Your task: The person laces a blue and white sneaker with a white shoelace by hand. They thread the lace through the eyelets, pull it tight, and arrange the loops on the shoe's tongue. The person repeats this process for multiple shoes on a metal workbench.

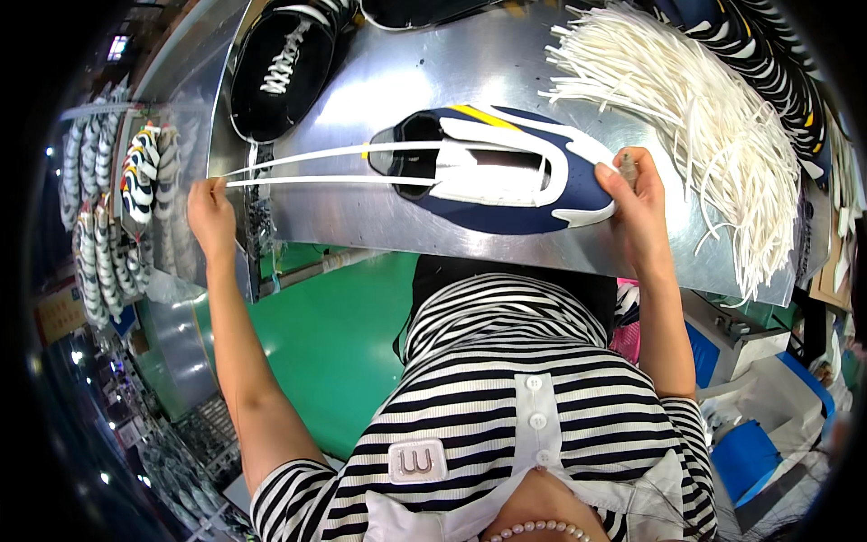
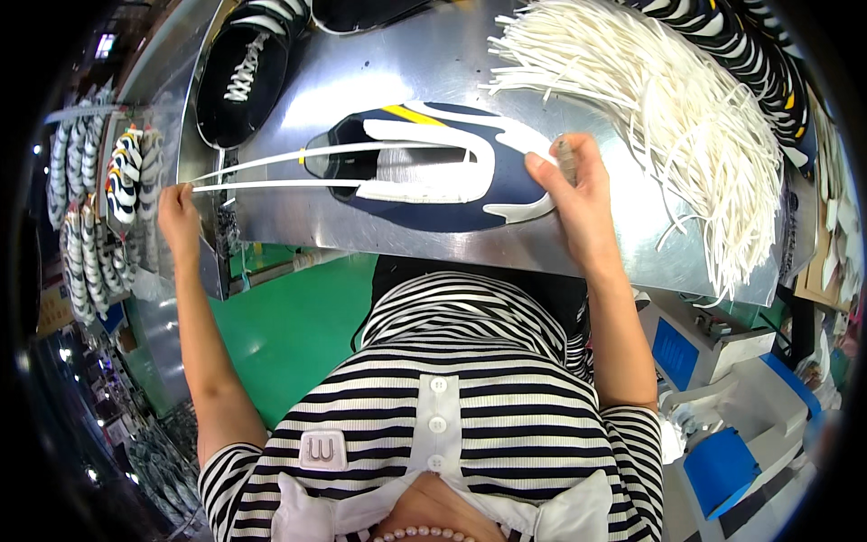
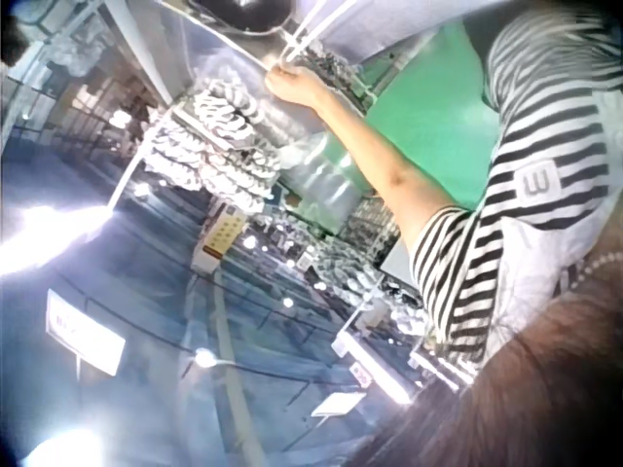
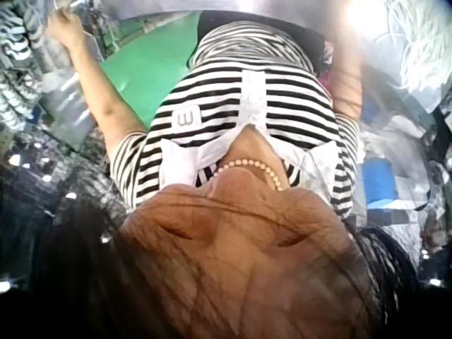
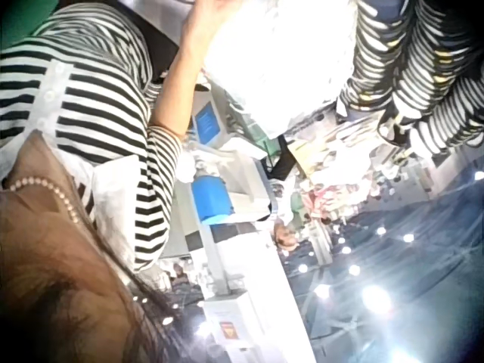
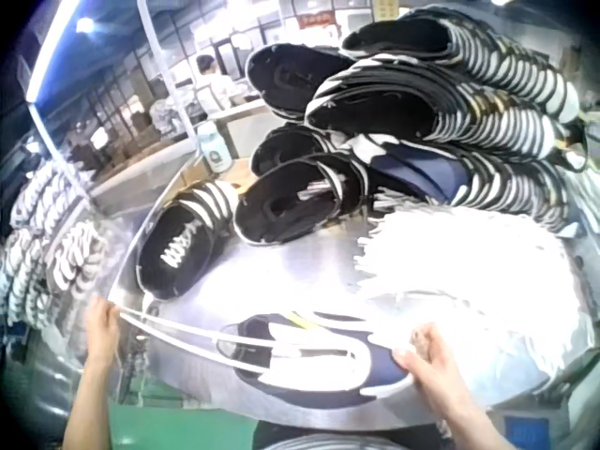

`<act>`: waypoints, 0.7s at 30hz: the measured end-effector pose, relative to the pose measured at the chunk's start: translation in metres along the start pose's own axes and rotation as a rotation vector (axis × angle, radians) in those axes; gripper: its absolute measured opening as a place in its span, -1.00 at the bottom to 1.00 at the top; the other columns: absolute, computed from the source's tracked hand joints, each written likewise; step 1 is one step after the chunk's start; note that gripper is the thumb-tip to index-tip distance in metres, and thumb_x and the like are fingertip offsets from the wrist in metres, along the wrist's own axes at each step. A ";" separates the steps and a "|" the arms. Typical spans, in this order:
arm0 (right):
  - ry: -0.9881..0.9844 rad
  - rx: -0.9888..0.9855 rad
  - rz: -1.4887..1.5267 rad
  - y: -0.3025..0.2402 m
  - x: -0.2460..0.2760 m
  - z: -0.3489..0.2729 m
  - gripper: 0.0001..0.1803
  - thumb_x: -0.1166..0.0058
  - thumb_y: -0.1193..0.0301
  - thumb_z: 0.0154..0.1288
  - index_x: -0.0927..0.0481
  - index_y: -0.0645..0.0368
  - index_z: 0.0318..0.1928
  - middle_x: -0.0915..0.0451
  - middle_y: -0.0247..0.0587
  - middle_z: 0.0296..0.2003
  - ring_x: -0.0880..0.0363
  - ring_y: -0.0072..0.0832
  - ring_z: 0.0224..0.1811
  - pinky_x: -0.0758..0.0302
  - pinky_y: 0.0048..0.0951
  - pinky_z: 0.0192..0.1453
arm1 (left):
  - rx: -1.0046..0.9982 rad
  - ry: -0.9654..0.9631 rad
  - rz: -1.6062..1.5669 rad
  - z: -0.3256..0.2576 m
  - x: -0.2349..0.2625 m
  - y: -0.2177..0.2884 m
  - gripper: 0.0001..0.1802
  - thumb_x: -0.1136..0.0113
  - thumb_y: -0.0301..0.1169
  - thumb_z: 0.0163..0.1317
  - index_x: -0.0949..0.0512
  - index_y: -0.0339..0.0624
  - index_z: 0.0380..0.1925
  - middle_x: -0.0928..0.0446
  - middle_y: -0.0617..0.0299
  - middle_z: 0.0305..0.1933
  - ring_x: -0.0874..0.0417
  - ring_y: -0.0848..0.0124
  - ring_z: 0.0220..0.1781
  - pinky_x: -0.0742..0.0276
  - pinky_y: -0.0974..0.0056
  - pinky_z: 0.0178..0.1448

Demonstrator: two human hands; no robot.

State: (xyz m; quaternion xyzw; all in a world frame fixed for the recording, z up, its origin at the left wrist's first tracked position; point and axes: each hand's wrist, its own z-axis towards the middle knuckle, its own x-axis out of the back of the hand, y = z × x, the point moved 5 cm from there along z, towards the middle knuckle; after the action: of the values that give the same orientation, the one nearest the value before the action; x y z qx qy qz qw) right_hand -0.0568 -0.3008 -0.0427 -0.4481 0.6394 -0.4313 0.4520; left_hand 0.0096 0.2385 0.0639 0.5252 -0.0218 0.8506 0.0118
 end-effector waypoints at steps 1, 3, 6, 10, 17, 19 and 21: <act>0.014 -0.004 -0.043 0.003 0.003 0.002 -0.72 -0.28 0.37 0.30 -0.41 0.13 -0.19 -0.39 -0.51 -0.32 -0.27 -0.73 -0.29 -0.24 -0.63 -0.24 | -0.053 0.014 -0.073 0.006 0.001 0.035 -0.91 -0.12 -0.52 0.32 -0.57 -0.32 -0.30 -0.55 0.00 -0.31 -0.56 0.05 -0.21 -0.46 0.07 -0.10; 0.046 0.032 -0.126 0.008 0.010 0.006 -0.72 -0.22 0.29 0.35 -0.40 0.14 -0.19 -0.42 -0.42 -0.35 -0.31 -0.68 -0.31 -0.29 -0.56 -0.25 | -0.134 -0.009 -0.391 0.008 0.018 0.139 -0.92 -0.10 -0.54 0.33 -0.56 -0.33 -0.30 -0.54 0.04 -0.33 -0.58 0.12 -0.25 -0.48 0.15 -0.13; 0.054 -0.108 -0.493 -0.001 0.006 0.003 -0.70 -0.15 0.22 0.39 -0.40 0.16 -0.17 -0.47 -0.22 -0.36 -0.41 -0.50 -0.34 -0.36 -0.45 -0.23 | -0.580 -0.536 -1.179 -0.008 0.075 0.275 -0.97 -0.17 -0.56 0.24 -0.58 -0.26 -0.34 -0.61 0.13 -0.22 -0.64 0.20 -0.18 -0.52 0.21 -0.08; 0.189 0.517 -1.012 -0.032 -0.013 0.000 -0.73 -0.12 0.27 0.40 -0.44 0.20 -0.13 -0.57 0.01 -0.39 -0.55 0.00 -0.38 -0.47 -0.16 -0.22 | -0.612 -0.384 -1.087 -0.009 0.061 0.317 -0.95 -0.27 -0.51 0.19 -0.60 -0.26 -0.40 -0.57 0.10 -0.31 -0.60 0.13 -0.25 -0.50 0.16 -0.15; 0.004 0.259 -0.759 -0.034 -0.063 -0.007 -0.62 -0.32 0.30 0.21 -0.56 0.23 -0.05 -0.70 0.03 -0.38 -0.72 -0.14 -0.36 -0.57 -0.30 -0.27 | -0.064 -0.419 -1.296 -0.025 -0.035 0.282 -0.89 -0.22 -0.52 0.31 -0.60 -0.37 -0.36 -0.51 0.21 -0.33 -0.46 0.48 -0.37 -0.38 0.38 -0.27; 0.028 0.247 -0.837 -0.034 -0.067 -0.001 -0.61 -0.33 0.30 0.20 -0.56 0.25 -0.06 -0.70 0.00 -0.39 -0.72 -0.16 -0.37 -0.57 -0.30 -0.27 | -0.039 -0.453 -1.331 -0.023 -0.034 0.286 -0.90 -0.21 -0.52 0.30 -0.60 -0.38 -0.35 -0.51 0.20 -0.33 -0.45 0.48 -0.37 -0.37 0.39 -0.27; 0.028 0.260 -0.822 -0.035 -0.067 0.001 -0.56 -0.37 0.27 0.16 -0.56 0.28 -0.05 -0.71 -0.02 -0.39 -0.72 -0.18 -0.40 -0.58 -0.30 -0.27 | -0.049 -0.456 -1.340 -0.025 -0.037 0.287 -0.91 -0.22 -0.53 0.30 -0.61 -0.37 -0.33 -0.51 0.19 -0.34 -0.47 0.45 -0.38 -0.37 0.38 -0.27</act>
State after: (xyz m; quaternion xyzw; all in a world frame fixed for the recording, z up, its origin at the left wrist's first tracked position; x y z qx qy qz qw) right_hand -0.0363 -0.2446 0.0035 -0.5989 0.3541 -0.6587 0.2864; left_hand -0.0085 -0.0466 0.0128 0.5902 0.2851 0.5284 0.5396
